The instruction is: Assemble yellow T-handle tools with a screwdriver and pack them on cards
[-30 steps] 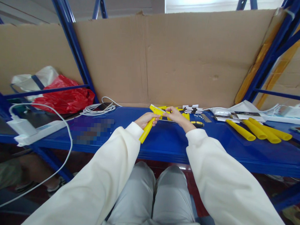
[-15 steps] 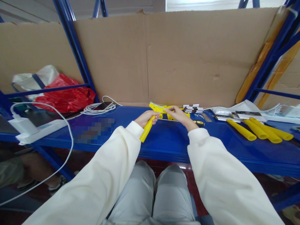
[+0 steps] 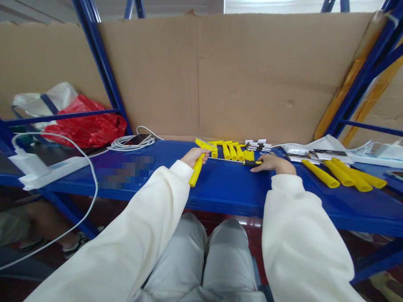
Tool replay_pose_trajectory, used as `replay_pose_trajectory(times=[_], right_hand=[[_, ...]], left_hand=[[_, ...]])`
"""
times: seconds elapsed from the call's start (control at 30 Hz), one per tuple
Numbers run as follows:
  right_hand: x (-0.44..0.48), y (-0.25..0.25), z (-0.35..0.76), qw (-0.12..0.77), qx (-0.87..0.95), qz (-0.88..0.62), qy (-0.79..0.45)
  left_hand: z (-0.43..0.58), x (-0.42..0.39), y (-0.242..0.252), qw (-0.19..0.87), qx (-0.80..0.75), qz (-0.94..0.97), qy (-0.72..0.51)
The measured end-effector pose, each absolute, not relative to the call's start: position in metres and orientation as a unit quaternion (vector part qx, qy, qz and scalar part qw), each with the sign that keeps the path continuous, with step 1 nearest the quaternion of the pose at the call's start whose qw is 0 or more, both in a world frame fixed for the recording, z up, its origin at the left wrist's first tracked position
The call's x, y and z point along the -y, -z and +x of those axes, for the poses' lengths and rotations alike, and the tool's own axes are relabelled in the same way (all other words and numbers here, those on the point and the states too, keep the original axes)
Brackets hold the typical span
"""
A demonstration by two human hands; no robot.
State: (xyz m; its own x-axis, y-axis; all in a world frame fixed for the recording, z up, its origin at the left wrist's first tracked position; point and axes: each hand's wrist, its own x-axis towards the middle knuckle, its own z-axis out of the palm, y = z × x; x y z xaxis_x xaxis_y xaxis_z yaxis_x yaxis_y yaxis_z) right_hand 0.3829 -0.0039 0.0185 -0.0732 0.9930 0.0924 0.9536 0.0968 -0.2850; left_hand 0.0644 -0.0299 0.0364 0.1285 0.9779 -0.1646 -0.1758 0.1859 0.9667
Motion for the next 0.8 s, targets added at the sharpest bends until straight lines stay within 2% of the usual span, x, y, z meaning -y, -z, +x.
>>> replay_pose_trajectory(times=[0.17, 0.3, 0.43, 0.57, 0.8], right_hand=[[0.012, -0.022, 0.378, 0.131, 0.713, -0.681, -0.101], [0.019, -0.027, 0.372, 0.183, 0.711, -0.67, -0.107], [0.027, -0.034, 0.366, 0.287, 0.693, -0.652, -0.114], [0.037, -0.038, 0.358, 0.391, 0.642, -0.633, -0.184], [0.029, -0.036, 0.348, 0.662, 0.483, -0.478, -0.317]], left_hand=[[0.065, 0.032, -0.038, 0.615, -0.468, 0.422, -0.473], [0.064, 0.032, -0.038, 0.612, -0.468, 0.424, -0.476], [0.064, 0.032, -0.038, 0.612, -0.465, 0.423, -0.48], [0.065, 0.031, -0.037, 0.612, -0.467, 0.422, -0.478], [0.067, 0.031, -0.037, 0.601, -0.473, 0.432, -0.478]])
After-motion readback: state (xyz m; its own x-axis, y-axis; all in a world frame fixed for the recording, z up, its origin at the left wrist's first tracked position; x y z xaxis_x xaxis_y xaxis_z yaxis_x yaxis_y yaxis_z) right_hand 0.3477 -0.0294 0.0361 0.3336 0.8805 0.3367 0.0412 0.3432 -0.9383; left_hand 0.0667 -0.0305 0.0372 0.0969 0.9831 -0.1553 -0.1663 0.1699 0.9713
